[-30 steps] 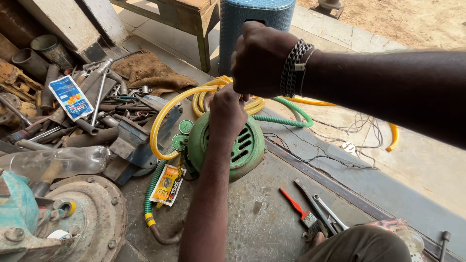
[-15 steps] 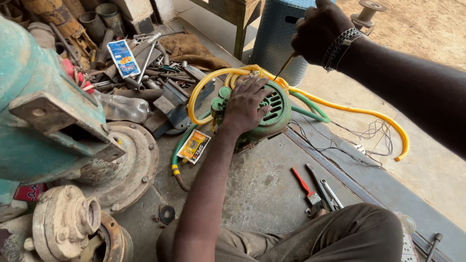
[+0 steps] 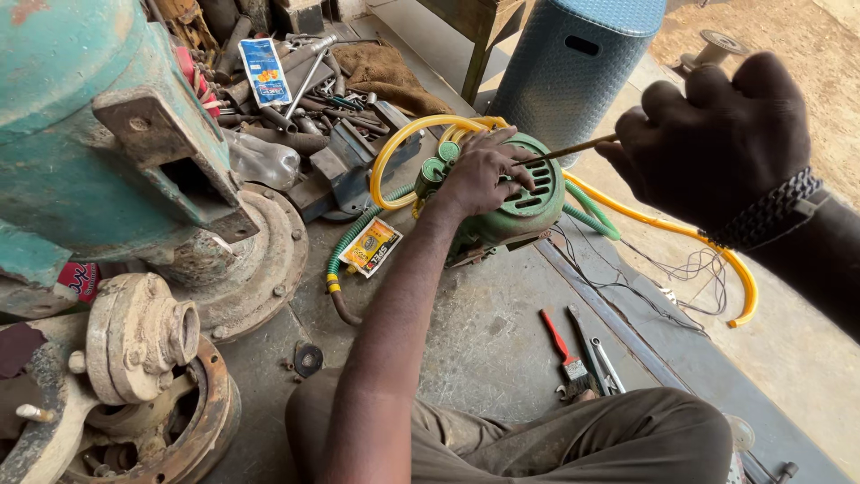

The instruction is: The person sits on the floor of a repair workshop working on a green electric water pump motor. They hold the pump, work on its fan cover and housing with a screwdriver, reposition the pump, and finally set it down and move away.

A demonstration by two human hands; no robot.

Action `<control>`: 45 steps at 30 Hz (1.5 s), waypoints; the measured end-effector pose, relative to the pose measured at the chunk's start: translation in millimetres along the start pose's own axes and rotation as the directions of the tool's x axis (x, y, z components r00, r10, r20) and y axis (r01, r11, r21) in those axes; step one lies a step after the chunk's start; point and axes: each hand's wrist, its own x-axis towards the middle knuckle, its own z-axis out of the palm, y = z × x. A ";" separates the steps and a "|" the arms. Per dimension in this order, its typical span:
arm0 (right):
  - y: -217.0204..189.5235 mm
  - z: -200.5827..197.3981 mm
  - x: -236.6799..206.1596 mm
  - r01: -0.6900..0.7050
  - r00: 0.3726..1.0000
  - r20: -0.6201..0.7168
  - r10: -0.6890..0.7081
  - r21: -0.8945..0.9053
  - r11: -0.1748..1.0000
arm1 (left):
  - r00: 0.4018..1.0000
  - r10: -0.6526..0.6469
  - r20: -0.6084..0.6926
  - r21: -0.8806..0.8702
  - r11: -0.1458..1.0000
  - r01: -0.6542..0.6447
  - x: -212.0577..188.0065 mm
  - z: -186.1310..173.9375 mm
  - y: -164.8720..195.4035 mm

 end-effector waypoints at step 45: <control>-81.6 21.6 30.5 0.413 0.885 0.133 -0.446 0.216 0.885 | 0.994 0.012 -0.110 0.139 0.990 0.004 -10.3 -0.5 8.9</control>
